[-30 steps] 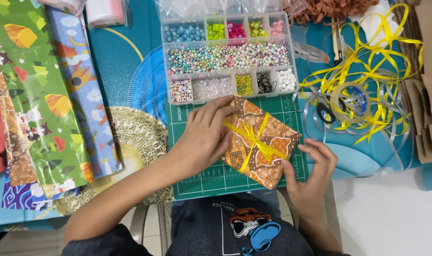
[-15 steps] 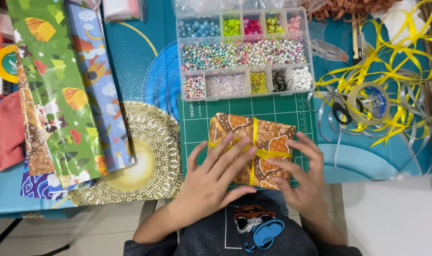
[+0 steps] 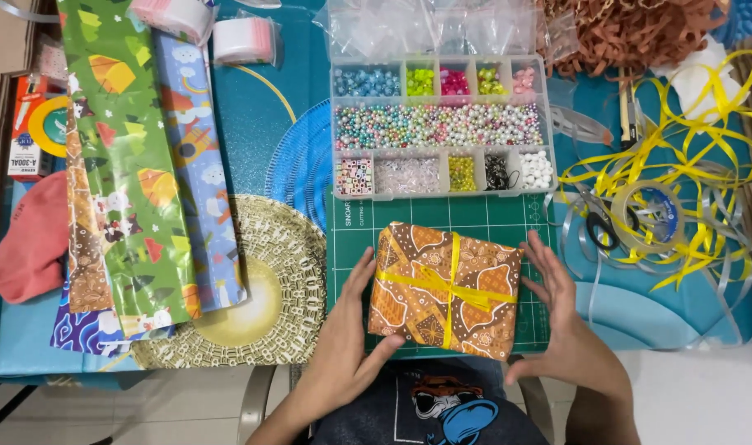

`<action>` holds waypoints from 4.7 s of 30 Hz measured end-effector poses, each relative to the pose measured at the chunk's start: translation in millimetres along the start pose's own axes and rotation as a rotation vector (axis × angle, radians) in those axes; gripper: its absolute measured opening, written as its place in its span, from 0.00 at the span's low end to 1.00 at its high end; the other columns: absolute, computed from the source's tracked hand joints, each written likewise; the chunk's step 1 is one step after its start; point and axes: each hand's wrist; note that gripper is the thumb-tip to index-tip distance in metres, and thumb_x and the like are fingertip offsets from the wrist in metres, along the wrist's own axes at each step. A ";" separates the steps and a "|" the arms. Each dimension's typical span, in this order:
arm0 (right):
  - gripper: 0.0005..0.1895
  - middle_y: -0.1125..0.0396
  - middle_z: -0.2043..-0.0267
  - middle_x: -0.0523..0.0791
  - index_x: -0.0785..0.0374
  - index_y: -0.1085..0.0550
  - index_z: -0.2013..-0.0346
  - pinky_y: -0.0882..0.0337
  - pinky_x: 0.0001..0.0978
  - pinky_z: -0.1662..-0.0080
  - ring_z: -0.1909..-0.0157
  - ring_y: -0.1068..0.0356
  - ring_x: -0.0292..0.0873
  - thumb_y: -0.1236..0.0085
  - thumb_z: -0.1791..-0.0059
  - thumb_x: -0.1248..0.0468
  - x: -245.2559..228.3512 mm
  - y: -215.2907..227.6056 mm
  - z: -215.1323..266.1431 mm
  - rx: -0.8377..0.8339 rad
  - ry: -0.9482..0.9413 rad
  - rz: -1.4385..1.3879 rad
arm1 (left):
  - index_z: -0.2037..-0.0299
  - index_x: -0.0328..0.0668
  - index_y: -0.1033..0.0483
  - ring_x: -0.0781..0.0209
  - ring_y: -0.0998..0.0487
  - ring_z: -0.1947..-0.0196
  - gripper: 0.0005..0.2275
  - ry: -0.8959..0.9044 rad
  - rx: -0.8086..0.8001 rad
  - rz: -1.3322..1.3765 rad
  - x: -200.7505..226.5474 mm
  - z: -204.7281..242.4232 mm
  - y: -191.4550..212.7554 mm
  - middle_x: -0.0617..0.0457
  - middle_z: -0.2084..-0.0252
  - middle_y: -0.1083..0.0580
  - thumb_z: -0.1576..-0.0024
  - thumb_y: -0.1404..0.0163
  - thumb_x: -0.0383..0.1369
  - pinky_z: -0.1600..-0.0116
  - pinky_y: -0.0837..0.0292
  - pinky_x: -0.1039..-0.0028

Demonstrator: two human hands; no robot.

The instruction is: Wrapping a gift box with patterned paper and a yellow ribbon, followed by sorting small white beads from a storage container into individual plastic bags.

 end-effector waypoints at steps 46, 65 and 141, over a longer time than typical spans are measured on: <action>0.63 0.61 0.23 0.57 0.48 0.49 0.31 0.72 0.68 0.25 0.21 0.65 0.63 0.21 0.69 0.35 -48.6 -93.1 -343.1 -0.140 0.469 0.484 | 0.49 0.45 0.32 0.59 0.28 0.48 0.13 -0.551 0.605 -0.321 -56.8 -12.8 -53.5 0.48 0.47 0.32 0.43 0.48 0.28 0.46 0.35 0.60; 0.24 0.35 0.52 0.48 0.63 0.29 0.50 0.27 0.35 0.62 0.58 0.30 0.46 0.25 0.53 0.61 -11.4 14.1 -372.2 0.416 0.671 1.146 | 0.50 0.35 0.30 0.49 0.31 0.43 0.11 -0.420 0.340 0.031 -16.9 -23.1 -38.2 0.41 0.47 0.34 0.36 0.57 0.34 0.39 0.35 0.61; 0.14 0.30 0.42 0.46 0.56 0.21 0.64 0.34 0.51 0.42 0.37 0.32 0.54 0.49 0.45 0.53 21.4 -30.1 -108.9 0.271 0.758 0.628 | 0.56 0.42 0.21 0.54 0.19 0.68 0.16 -0.265 -0.025 0.380 -65.1 -117.4 -39.3 0.49 0.68 0.24 0.53 0.32 0.31 0.61 0.22 0.67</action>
Point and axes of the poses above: each hand's wrist, its own z-axis away from the middle knuckle, its own y-axis out of the back of the hand, x = y × z
